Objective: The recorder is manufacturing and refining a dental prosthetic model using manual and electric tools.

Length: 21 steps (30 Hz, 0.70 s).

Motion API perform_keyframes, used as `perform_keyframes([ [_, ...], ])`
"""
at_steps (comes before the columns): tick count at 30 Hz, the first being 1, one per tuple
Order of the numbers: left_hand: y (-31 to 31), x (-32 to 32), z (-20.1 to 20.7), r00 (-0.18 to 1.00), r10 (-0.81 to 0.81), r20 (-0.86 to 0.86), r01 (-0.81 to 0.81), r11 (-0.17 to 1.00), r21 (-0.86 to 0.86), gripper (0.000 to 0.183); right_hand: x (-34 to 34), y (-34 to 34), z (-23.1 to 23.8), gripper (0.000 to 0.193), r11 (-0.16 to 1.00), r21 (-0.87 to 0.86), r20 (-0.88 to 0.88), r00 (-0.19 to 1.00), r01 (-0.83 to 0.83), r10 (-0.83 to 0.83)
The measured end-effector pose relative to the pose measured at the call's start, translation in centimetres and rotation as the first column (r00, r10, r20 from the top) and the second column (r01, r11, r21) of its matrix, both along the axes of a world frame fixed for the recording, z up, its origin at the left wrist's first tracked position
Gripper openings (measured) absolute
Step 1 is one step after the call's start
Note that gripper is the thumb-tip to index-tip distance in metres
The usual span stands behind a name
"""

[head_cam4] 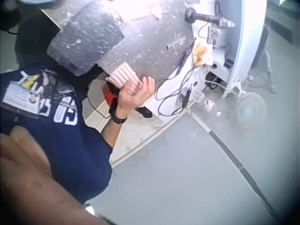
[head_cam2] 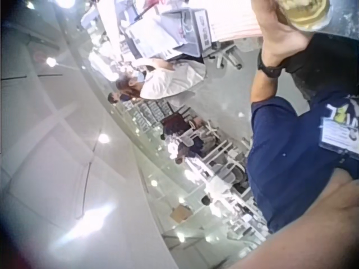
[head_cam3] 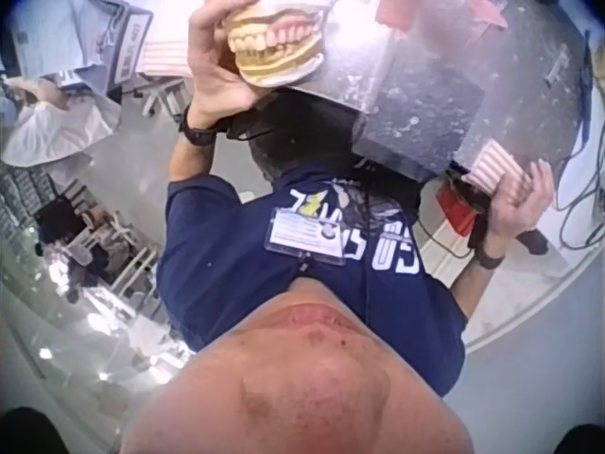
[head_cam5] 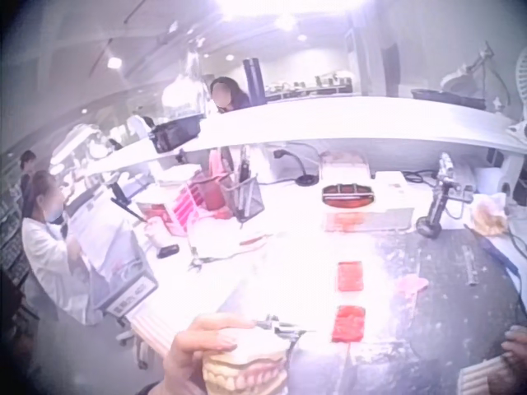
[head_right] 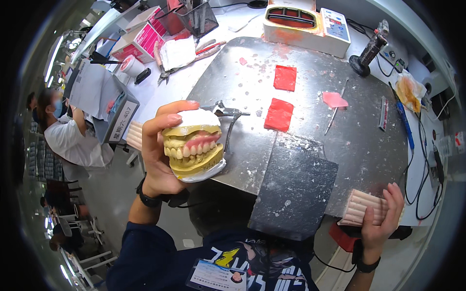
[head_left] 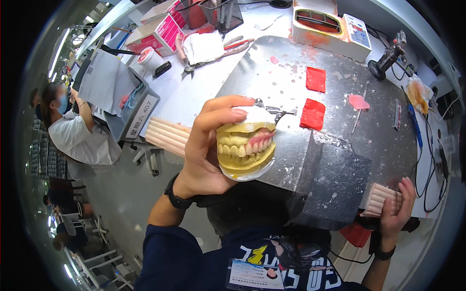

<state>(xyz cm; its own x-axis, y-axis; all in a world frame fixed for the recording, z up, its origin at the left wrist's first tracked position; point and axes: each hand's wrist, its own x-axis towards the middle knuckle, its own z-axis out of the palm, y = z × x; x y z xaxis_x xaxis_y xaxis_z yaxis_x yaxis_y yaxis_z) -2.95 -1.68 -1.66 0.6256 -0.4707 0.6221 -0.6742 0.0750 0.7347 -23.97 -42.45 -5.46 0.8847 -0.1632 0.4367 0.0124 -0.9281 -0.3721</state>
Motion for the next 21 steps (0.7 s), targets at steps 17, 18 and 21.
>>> perform_keyframes([
  [17,0.3,-2.2,-1.3,0.951,-0.266,-0.158,0.192,0.907,-0.374,0.087,0.0,0.3,-1.1,0.029,0.999,-0.037,0.024,1.000,-0.002,0.003],
  [18,0.1,-2.3,-1.3,0.941,-0.295,-0.164,0.207,0.889,-0.409,0.086,0.0,0.3,-1.1,0.028,1.000,-0.030,0.029,1.000,-0.004,0.005],
  [21,-0.1,-2.3,-1.4,0.912,-0.375,-0.169,0.245,0.825,-0.509,0.083,-0.1,0.1,-1.3,0.026,0.997,-0.073,0.029,1.000,-0.008,0.010],
])
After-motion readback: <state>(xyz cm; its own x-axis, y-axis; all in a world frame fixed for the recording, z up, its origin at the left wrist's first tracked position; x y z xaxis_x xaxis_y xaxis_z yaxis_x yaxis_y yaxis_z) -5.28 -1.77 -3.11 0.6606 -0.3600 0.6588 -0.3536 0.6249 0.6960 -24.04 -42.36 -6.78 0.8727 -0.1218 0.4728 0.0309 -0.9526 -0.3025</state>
